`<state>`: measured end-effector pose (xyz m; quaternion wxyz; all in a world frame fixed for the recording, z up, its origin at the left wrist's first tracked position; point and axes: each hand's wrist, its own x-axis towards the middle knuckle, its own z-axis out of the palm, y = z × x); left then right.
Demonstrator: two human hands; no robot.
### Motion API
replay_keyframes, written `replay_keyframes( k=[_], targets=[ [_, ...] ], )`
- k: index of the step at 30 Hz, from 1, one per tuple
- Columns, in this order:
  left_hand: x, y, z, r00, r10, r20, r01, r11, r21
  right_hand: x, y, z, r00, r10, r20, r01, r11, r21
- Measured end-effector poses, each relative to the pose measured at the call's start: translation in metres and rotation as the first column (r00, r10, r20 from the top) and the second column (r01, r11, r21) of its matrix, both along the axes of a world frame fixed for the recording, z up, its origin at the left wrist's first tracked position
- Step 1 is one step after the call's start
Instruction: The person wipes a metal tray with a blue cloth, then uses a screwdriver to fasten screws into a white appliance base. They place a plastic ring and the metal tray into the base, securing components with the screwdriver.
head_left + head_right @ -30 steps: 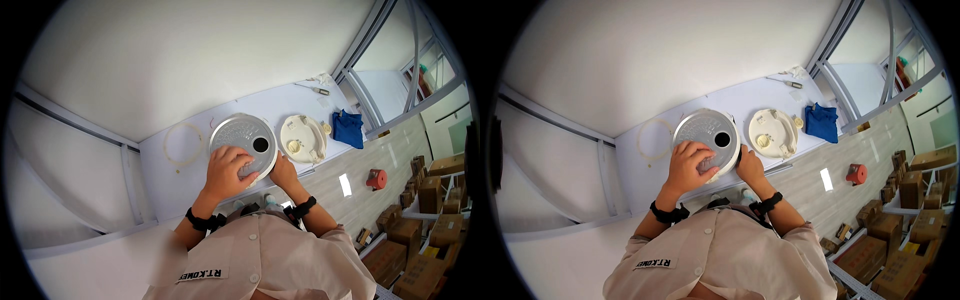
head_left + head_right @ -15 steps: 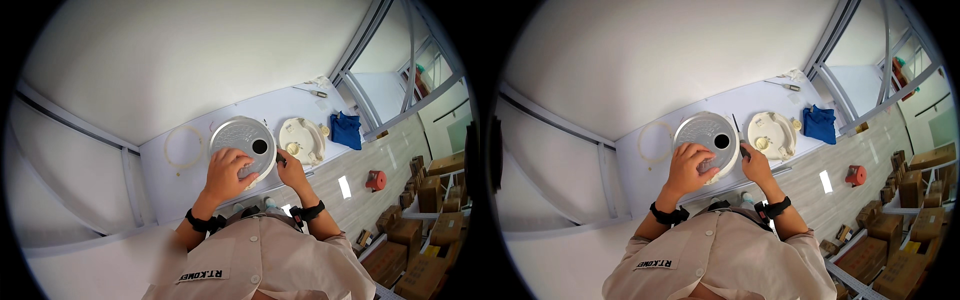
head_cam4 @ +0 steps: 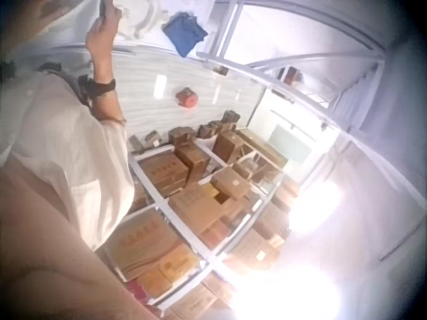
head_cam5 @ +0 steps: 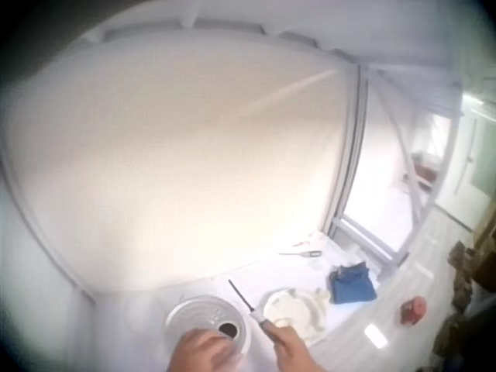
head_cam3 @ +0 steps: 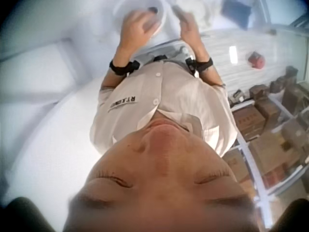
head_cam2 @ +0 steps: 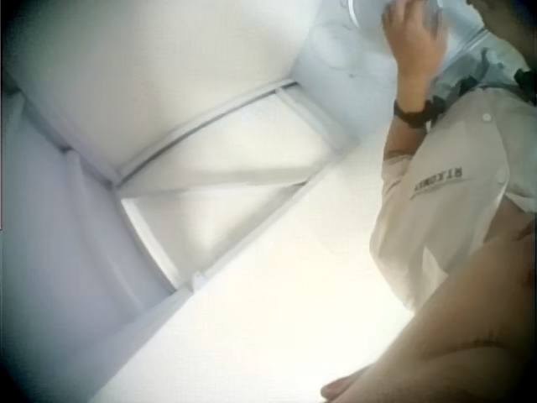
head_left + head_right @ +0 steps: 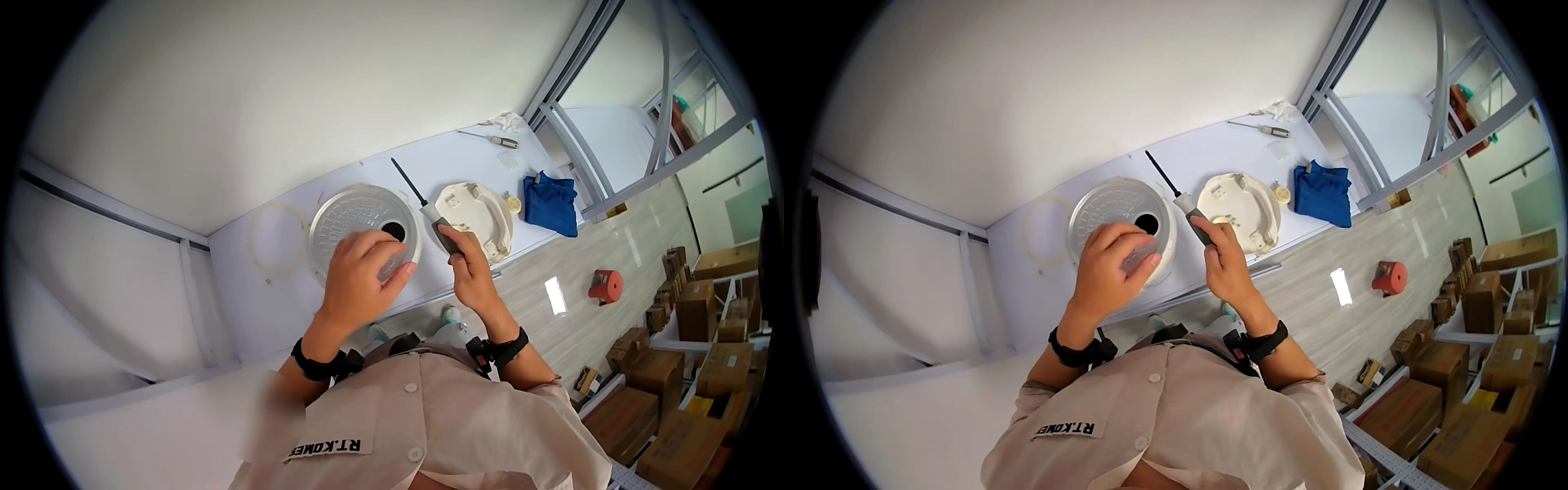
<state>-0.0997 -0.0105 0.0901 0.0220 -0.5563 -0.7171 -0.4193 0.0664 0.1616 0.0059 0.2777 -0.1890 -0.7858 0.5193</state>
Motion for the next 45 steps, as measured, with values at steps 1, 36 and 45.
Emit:
replay_keyframes(
  k=[1,36,45],
  targets=[
    [0.009,0.009,0.004,0.999,-0.029,0.03,0.028,1.0,0.012,0.005,0.008,0.0,0.999,0.026,-0.03,-0.026,0.999,-0.021],
    [0.114,0.215,-0.19,0.866,0.493,-0.084,-0.467,0.738,-0.486,0.124,0.248,0.005,0.945,0.326,0.035,-0.326,0.945,-0.017],
    [0.112,0.223,-0.13,0.612,0.352,0.708,-0.363,0.921,-0.144,0.116,0.265,0.018,0.928,0.367,-0.054,-0.366,0.93,0.038]
  ],
)
